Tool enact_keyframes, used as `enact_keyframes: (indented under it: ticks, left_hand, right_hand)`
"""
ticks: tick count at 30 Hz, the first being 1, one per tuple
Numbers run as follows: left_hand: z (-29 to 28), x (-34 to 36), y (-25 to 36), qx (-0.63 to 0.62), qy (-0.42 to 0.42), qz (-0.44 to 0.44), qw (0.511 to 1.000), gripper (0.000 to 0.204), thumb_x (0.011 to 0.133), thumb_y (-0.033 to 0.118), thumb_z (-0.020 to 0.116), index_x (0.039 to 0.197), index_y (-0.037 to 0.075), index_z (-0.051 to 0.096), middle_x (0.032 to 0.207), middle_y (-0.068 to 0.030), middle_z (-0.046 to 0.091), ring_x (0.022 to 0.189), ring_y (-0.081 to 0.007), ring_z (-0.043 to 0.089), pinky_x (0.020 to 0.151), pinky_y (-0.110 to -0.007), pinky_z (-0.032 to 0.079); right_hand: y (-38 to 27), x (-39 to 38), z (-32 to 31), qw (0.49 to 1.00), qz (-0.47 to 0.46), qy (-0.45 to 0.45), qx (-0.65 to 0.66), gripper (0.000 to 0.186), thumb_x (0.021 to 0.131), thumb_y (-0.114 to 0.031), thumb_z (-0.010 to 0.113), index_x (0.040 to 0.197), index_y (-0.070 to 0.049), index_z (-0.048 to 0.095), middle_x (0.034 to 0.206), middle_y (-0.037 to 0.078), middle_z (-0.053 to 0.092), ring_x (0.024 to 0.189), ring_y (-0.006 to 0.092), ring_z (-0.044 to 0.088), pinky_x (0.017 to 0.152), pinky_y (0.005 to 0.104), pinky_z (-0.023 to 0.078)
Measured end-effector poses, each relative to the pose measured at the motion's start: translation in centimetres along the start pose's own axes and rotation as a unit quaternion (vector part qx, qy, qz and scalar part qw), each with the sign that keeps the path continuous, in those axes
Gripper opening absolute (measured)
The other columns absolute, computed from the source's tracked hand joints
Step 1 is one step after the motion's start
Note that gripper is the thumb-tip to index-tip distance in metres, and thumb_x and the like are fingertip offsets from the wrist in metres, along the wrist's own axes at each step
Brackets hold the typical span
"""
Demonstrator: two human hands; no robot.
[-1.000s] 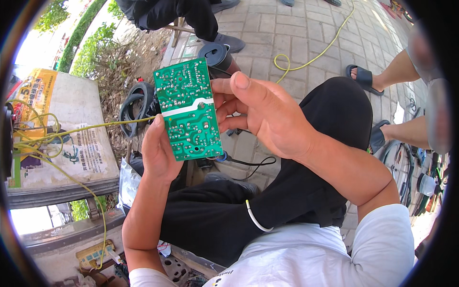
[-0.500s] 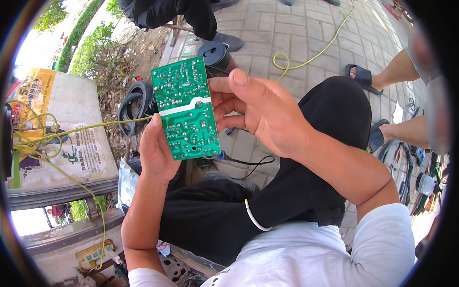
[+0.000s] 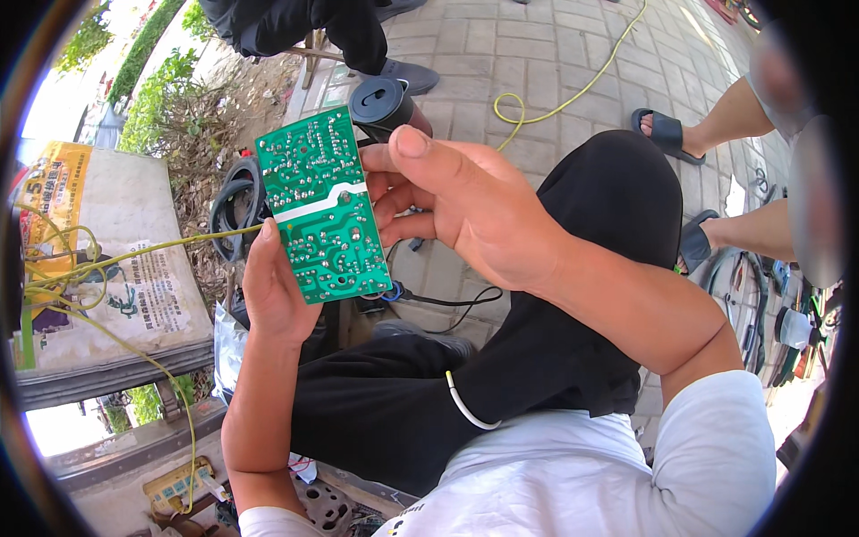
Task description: The person inspects a green circuit board, then places it into a black plastic housing. They connect wires, adjust internal components, and close the housing to complete the assembly.
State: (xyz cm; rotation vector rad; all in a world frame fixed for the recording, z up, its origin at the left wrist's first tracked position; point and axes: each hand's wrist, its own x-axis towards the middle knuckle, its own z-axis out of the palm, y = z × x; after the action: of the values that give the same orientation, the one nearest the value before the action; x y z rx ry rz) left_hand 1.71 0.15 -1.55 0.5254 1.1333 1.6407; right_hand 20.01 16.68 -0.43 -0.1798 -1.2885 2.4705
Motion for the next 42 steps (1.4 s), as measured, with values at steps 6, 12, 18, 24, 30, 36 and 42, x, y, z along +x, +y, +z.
enact_keyframes:
  ticks: [6, 12, 18, 24, 30, 36, 42]
  left_hand:
    - [0.3, -0.1, -0.1, 0.004, 0.004, 0.001, 1.0, 0.058, 0.099, 0.042, 0.047, 0.138, 0.0, 0.047, 0.133, -0.0147, 0.059, 0.117, -0.0264, 0.061, 0.1, -0.043, 0.049]
    - [1.1, -0.3, 0.3, -0.063, -0.015, 0.026, 0.998, 0.054, 0.092, 0.026, 0.065, 0.131, -0.008, 0.051, 0.124, -0.015, 0.064, 0.112, -0.0228, 0.063, 0.098, -0.037, 0.049]
    - [1.3, -0.3, 0.4, -0.055, -0.022, 0.031, 0.998, 0.059, 0.091, 0.028, 0.067, 0.133, -0.009, 0.05, 0.126, -0.0163, 0.062, 0.112, -0.0246, 0.063, 0.098, -0.039, 0.05]
    - [1.1, -0.4, 0.3, -0.052, -0.025, 0.036, 0.998, 0.061, 0.092, 0.03, 0.068, 0.134, -0.009, 0.049, 0.125, -0.0155, 0.062, 0.112, -0.0238, 0.063, 0.097, -0.038, 0.05]
    - [1.2, -0.5, 0.4, -0.056, -0.024, 0.038, 0.997, 0.058, 0.092, 0.028, 0.067, 0.133, -0.009, 0.049, 0.124, -0.0154, 0.063, 0.111, -0.0237, 0.064, 0.096, -0.038, 0.051]
    - [1.2, -0.4, 0.5, -0.077, -0.044, 0.029, 0.996, 0.055, 0.093, 0.024, 0.066, 0.133, -0.009, 0.049, 0.124, -0.0159, 0.063, 0.11, -0.024, 0.064, 0.096, -0.039, 0.052]
    - [1.4, -0.5, 0.6, -0.075, -0.034, 0.029, 0.996, 0.054, 0.093, 0.024, 0.066, 0.133, -0.008, 0.05, 0.124, -0.0159, 0.063, 0.111, -0.0241, 0.064, 0.097, -0.039, 0.051]
  right_hand:
    - [0.2, -0.1, -0.1, 0.997, -0.025, -0.01, 0.066, 0.073, 0.098, -0.056, 0.05, 0.132, 0.008, 0.053, 0.117, 0.014, 0.061, 0.104, 0.0199, 0.06, 0.091, 0.0355, 0.051]
    - [-0.3, -0.5, 0.2, 0.999, -0.034, -0.03, -0.006, 0.077, 0.097, -0.058, 0.049, 0.139, 0.006, 0.047, 0.123, 0.013, 0.06, 0.107, 0.0218, 0.058, 0.092, 0.0386, 0.05]
    - [-0.2, -0.7, 0.0, 0.999, -0.035, -0.034, -0.013, 0.077, 0.094, -0.057, 0.054, 0.139, 0.005, 0.048, 0.124, 0.014, 0.059, 0.111, 0.0233, 0.058, 0.094, 0.0401, 0.05]
    - [-0.5, -0.7, 0.3, 0.999, -0.027, -0.029, -0.022, 0.081, 0.09, -0.06, 0.059, 0.138, 0.005, 0.049, 0.124, 0.014, 0.059, 0.112, 0.0237, 0.058, 0.095, 0.0402, 0.05]
    - [-0.4, -0.7, 0.2, 0.999, -0.03, -0.032, -0.023, 0.081, 0.091, -0.059, 0.058, 0.139, 0.006, 0.047, 0.124, 0.015, 0.059, 0.112, 0.0239, 0.058, 0.095, 0.0407, 0.049]
    - [-0.2, -0.7, 0.0, 0.998, -0.038, -0.036, -0.028, 0.08, 0.093, -0.057, 0.055, 0.139, 0.008, 0.045, 0.124, 0.017, 0.059, 0.111, 0.0248, 0.058, 0.094, 0.0419, 0.05]
    - [-0.2, -0.7, 0.0, 0.998, -0.042, -0.04, -0.033, 0.081, 0.094, -0.057, 0.054, 0.14, 0.009, 0.044, 0.125, 0.017, 0.058, 0.111, 0.0239, 0.057, 0.094, 0.0423, 0.05]
